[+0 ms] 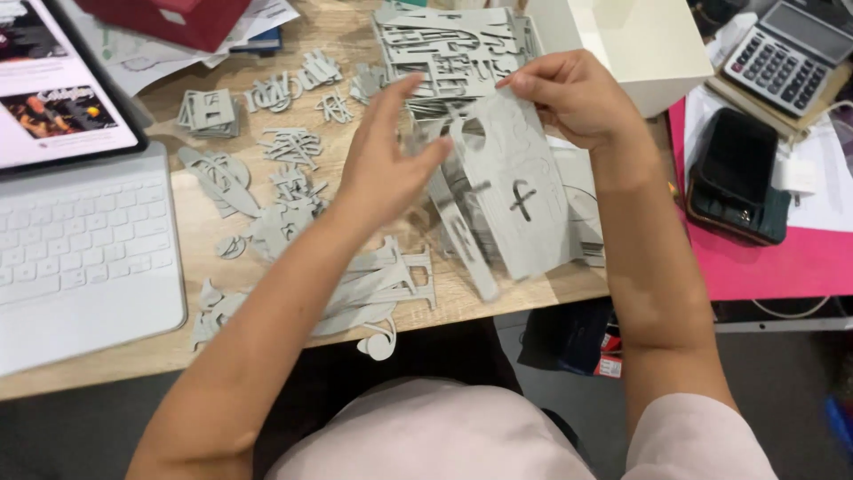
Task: Punching out pre-cut cardboard letters and shapes from their frames on a desk.
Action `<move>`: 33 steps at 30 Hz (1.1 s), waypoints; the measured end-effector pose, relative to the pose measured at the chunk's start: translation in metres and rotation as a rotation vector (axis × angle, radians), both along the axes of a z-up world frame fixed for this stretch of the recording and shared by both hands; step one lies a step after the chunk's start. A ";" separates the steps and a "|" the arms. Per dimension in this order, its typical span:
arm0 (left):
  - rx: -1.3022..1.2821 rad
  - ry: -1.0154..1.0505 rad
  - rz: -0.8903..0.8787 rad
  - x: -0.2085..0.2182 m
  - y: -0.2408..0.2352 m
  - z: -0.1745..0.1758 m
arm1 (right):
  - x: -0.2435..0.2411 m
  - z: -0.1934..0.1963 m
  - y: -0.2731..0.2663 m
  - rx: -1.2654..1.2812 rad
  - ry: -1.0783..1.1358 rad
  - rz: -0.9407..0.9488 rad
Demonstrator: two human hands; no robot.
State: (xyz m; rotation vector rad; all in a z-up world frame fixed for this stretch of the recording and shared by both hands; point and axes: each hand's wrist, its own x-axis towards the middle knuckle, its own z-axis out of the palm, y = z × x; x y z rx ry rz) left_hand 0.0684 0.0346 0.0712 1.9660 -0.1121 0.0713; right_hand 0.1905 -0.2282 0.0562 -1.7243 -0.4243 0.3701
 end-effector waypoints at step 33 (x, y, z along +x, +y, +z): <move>-0.400 0.173 -0.010 0.022 0.014 -0.062 | -0.047 -0.014 0.076 -0.166 -0.222 -0.011</move>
